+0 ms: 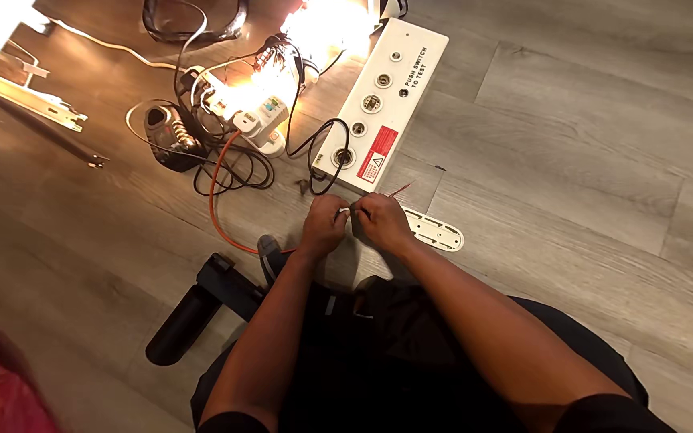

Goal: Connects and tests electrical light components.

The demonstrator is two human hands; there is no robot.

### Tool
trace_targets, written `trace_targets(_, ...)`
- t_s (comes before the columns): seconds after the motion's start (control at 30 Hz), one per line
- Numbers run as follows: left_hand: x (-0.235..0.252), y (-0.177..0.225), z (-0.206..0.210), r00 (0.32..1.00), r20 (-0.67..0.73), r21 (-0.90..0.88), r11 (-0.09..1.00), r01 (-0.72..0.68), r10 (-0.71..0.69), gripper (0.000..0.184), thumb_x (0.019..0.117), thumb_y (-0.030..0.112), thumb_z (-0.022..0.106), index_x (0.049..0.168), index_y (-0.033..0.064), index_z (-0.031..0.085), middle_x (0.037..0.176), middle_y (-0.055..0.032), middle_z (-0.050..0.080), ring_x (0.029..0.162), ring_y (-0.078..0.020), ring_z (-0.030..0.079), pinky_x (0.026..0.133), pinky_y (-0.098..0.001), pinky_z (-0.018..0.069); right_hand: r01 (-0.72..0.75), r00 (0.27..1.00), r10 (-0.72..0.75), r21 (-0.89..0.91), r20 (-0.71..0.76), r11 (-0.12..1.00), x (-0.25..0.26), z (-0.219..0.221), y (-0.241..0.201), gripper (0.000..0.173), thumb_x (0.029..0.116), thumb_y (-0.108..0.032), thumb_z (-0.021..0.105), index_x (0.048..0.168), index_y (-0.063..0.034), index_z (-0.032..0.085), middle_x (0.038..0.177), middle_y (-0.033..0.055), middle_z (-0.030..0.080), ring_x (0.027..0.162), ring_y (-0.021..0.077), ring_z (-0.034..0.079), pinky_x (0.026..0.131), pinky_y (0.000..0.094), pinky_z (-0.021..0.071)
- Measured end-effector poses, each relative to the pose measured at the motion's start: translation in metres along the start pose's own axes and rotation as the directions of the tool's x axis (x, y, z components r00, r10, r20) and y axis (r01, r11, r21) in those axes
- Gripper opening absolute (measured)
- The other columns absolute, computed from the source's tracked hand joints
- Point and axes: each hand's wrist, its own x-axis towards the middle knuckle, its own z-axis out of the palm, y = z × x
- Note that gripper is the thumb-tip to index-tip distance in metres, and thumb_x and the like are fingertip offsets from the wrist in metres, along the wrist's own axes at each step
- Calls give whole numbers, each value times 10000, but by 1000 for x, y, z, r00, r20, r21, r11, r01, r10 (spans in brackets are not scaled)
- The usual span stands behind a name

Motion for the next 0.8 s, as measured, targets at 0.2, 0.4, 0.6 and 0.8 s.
trace_targets(0.2,0,2,-2,999,20,-5,999,-46,46,147,982,104,589,992,51,725,1091,-92,699,1149,-253,611,1034,-447,472,12,999,-13,15,52,1000,0,-2,0,147,971,-93,586,967,-48,726,923,117,687,926,290,669,857,522,509)
trace_targets(0.4,-1,1,-4,1000,29,-2,1000,3,-3,166,998,149,605,1068,61,727,1099,-86,700,1106,-234,631,989,-433,504,-1,999,0,14,48,1000,1,-3,-1,164,991,-118,582,971,-59,734,934,106,702,928,276,680,860,518,520)
trace_targets(0.6,0,-2,-2,990,53,21,991,132,-133,311,956,159,673,1253,65,674,998,-67,711,930,-226,657,901,-501,515,-97,995,98,60,-11,993,1,-3,-4,160,964,-136,621,1028,-75,754,975,91,733,943,264,689,871,515,526)
trace_targets(0.8,-3,0,1,992,-103,89,993,83,-73,95,921,143,701,876,69,662,1054,-88,722,980,-247,671,920,-505,507,-366,870,418,223,-261,903,3,-20,-5,175,974,-198,608,1016,-29,623,835,118,639,767,285,633,727,541,507)
